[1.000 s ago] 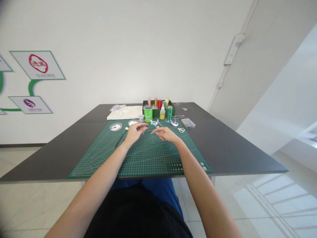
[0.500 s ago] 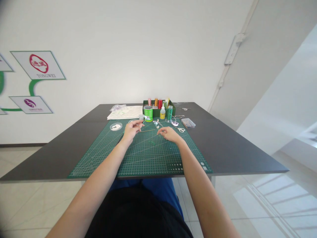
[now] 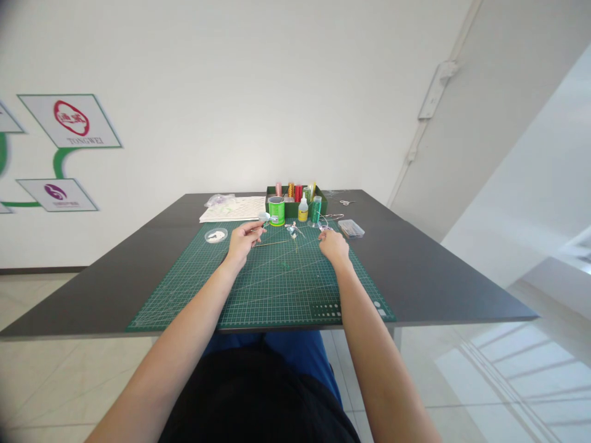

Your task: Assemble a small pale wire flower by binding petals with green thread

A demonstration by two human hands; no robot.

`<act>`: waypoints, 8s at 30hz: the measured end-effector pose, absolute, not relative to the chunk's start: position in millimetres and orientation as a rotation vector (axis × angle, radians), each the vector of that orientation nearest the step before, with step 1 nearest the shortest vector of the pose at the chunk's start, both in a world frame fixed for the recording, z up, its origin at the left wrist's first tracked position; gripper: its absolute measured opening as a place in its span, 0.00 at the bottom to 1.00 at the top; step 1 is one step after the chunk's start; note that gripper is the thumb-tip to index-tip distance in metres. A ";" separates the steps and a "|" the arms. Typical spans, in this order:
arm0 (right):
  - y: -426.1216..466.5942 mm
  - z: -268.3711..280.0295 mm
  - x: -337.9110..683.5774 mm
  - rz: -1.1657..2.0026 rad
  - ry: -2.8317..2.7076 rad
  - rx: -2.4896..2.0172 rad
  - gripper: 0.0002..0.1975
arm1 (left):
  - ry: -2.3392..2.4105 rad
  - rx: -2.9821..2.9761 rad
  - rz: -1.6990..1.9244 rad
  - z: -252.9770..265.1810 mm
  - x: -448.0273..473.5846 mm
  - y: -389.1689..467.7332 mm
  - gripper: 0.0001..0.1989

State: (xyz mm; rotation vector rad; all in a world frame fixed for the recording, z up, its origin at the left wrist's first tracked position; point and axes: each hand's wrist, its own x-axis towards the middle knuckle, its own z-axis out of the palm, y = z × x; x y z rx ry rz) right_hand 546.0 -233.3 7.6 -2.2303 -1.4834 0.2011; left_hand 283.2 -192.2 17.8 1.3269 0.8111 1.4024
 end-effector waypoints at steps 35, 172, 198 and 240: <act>-239.6 2.4 583.5 -0.062 -0.641 -2.030 0.32 | 0.797 1.251 1.519 23.6 277.8 -191.2 0.18; -246.2 16.4 511.8 0.873 -1.705 -1.072 0.26 | 0.699 2.189 0.694 18.5 292.9 -216.1 0.06; -231.8 -3.0 512.6 0.912 -1.679 -1.276 0.27 | 0.750 2.131 1.114 21.3 291.9 -213.2 0.03; -239.5 2.1 506.9 0.985 -1.847 -1.233 0.21 | 0.987 1.988 1.422 18.4 287.4 -203.1 0.08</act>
